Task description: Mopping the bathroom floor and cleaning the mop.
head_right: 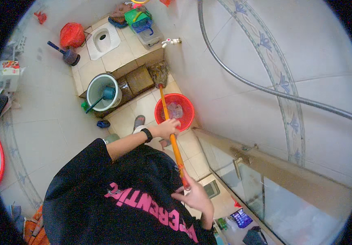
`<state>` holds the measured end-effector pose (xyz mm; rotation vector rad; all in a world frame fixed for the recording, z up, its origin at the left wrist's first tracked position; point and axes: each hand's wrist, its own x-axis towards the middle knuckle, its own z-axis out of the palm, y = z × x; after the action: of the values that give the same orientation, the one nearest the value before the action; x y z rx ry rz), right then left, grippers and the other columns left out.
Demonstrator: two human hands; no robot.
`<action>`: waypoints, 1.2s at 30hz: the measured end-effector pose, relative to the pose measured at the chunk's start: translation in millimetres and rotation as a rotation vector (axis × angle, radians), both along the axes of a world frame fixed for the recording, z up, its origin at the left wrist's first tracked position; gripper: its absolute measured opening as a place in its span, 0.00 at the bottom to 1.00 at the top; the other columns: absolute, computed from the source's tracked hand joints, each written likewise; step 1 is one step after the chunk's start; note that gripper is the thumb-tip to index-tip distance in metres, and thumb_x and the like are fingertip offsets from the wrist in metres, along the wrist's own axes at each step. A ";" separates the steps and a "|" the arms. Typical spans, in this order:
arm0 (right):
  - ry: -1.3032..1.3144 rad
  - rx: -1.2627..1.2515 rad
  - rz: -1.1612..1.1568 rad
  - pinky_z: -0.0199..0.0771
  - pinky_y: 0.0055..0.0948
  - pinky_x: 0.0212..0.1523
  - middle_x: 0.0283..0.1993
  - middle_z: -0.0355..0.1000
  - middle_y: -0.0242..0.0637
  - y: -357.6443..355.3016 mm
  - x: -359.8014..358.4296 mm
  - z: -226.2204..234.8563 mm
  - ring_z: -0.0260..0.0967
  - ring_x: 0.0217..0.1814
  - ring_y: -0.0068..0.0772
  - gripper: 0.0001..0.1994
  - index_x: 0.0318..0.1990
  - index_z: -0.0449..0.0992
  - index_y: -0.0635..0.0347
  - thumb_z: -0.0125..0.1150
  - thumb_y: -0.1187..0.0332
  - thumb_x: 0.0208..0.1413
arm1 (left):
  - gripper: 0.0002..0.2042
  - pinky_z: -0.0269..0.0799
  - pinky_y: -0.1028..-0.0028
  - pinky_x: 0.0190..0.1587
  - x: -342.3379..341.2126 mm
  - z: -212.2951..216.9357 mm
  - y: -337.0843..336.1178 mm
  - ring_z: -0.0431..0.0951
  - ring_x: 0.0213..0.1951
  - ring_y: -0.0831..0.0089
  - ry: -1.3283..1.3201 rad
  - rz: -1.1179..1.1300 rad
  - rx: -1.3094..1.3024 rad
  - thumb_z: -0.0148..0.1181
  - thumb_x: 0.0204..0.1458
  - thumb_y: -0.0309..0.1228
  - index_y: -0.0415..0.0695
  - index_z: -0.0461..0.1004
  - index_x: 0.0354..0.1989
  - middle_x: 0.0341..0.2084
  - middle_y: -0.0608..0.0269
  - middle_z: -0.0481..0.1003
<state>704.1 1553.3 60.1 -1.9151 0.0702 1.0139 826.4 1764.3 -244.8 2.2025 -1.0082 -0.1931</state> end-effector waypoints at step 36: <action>-0.344 -0.805 -0.143 0.73 0.39 0.25 0.22 0.73 0.48 -10.8 1.5 -87.9 0.73 0.22 0.48 0.17 0.46 0.80 0.48 0.68 0.55 0.49 | 0.12 0.75 0.59 0.32 70.9 -21.9 -47.4 0.80 0.29 0.54 0.315 -0.549 0.321 0.64 0.31 0.36 0.41 0.80 0.23 0.21 0.50 0.78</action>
<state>705.7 1542.6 -27.9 -2.7389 0.4679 0.5733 897.3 1716.9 -266.7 2.0206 -1.4490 -0.9765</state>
